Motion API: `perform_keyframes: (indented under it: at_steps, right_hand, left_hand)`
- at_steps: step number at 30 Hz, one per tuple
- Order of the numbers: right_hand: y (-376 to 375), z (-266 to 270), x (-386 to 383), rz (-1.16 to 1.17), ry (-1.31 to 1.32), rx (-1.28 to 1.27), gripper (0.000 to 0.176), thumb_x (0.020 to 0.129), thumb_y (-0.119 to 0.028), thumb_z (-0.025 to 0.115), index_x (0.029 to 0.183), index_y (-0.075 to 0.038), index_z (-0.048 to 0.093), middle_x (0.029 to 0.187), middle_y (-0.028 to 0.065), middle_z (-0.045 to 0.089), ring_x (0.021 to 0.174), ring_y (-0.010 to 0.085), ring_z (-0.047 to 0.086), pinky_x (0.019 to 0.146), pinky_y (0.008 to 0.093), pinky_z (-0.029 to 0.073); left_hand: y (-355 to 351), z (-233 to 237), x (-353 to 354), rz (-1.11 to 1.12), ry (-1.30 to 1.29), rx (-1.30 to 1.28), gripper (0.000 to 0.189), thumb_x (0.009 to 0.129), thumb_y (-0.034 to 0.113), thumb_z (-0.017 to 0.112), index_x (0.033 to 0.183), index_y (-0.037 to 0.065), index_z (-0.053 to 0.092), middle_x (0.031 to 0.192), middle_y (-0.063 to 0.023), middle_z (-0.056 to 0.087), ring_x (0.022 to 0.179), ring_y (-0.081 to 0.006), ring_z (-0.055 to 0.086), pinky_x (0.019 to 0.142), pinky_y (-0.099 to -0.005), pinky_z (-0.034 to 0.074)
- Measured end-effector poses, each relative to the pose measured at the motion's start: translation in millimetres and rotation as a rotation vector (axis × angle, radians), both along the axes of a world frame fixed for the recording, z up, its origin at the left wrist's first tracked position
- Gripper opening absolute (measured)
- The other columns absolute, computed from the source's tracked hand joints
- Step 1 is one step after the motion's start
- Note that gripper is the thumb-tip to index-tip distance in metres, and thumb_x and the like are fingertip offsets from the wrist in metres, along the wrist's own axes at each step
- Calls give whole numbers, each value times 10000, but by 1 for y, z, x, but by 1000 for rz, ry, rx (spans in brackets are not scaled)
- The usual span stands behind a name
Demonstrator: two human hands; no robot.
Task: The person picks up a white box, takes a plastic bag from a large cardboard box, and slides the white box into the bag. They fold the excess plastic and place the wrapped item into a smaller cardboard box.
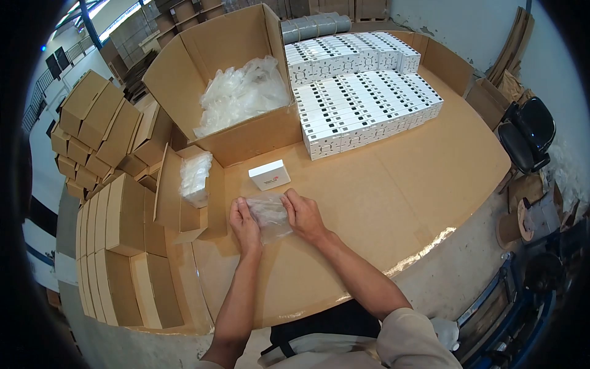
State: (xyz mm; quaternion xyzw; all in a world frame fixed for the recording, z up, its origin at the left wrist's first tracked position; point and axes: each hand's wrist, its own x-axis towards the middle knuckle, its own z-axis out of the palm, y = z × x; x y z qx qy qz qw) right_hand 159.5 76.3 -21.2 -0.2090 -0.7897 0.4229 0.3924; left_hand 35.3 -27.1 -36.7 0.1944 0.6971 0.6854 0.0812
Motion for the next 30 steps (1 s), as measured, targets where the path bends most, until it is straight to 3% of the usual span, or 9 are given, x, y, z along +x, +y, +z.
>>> perform_keyframes:
  at_steps: [2, 5, 11, 14, 17, 20, 23, 26, 30]
  right_hand:
    - [0, -4, -2, 8, 9, -42, 248, 1076, -151, 546, 879, -5, 514, 631, 151, 519, 539, 249, 524, 535, 384, 413]
    - [-2, 7, 0, 37, -17, -190, 292, 1090, -200, 546, 872, -10, 511, 627, 73, 469, 571, 138, 444, 539, 333, 391]
    - [2, -9, -10, -16, 91, -328, 342, 1099, -255, 516, 880, 7, 503, 617, 126, 491, 584, 159, 434, 548, 358, 389]
    - [-5, -6, -11, -64, 149, -341, 341, 1117, -273, 492, 888, -21, 502, 648, 4, 439, 626, 80, 419, 557, 295, 376]
    - [-12, 12, -5, -78, -19, -352, 324, 1106, -271, 513, 908, -16, 496, 590, 55, 460, 552, 129, 445, 522, 343, 373]
    - [-19, 16, -5, -53, -95, -275, 324, 1100, -252, 499, 899, 3, 493, 617, 211, 532, 520, 363, 552, 535, 444, 405]
    - [-17, 6, -8, -64, -59, -165, 320, 1097, -235, 499, 892, 11, 495, 663, 258, 529, 599, 472, 550, 551, 469, 417]
    - [-15, 12, -8, -79, -50, -192, 328, 1099, -228, 496, 880, 16, 492, 684, 267, 515, 621, 498, 514, 553, 468, 420]
    - [-4, 4, -7, -118, 11, -210, 336, 1104, -234, 486, 883, 17, 511, 653, 235, 520, 568, 430, 538, 555, 452, 426]
  left_hand:
    - [0, 9, 2, 69, 82, -50, 385, 1123, 261, 453, 819, 25, 474, 715, -11, 451, 675, -113, 414, 609, -307, 378]
    - [-3, 19, 4, 76, 269, -73, 385, 1124, 260, 443, 836, 9, 487, 695, -44, 437, 657, -143, 424, 607, -326, 394]
    - [-5, 25, 7, 55, 329, -136, 389, 1125, 267, 434, 862, -13, 495, 705, -102, 465, 657, -207, 457, 632, -370, 425]
    - [-2, 24, 6, 59, 333, -123, 390, 1126, 264, 430, 864, -18, 489, 713, -123, 461, 661, -226, 452, 636, -373, 427]
    - [-4, 22, 3, 76, 287, -110, 394, 1129, 262, 419, 860, -20, 476, 704, -126, 437, 653, -234, 425, 627, -377, 412]
    - [-3, 18, 2, 83, 305, -111, 405, 1132, 269, 415, 853, -21, 464, 695, -125, 413, 647, -229, 403, 613, -383, 397]
    - [-3, 20, 2, 93, 325, -123, 418, 1136, 279, 402, 844, -15, 454, 686, -109, 401, 645, -203, 387, 599, -384, 377]
    - [-3, 15, -5, 54, 231, -107, 392, 1128, 278, 448, 848, 6, 482, 674, -49, 426, 635, -143, 401, 569, -342, 379]
    - [-7, 24, -2, -213, 16, 111, 166, 1015, 145, 666, 1061, 51, 537, 817, -27, 612, 711, -90, 565, 574, -255, 449]
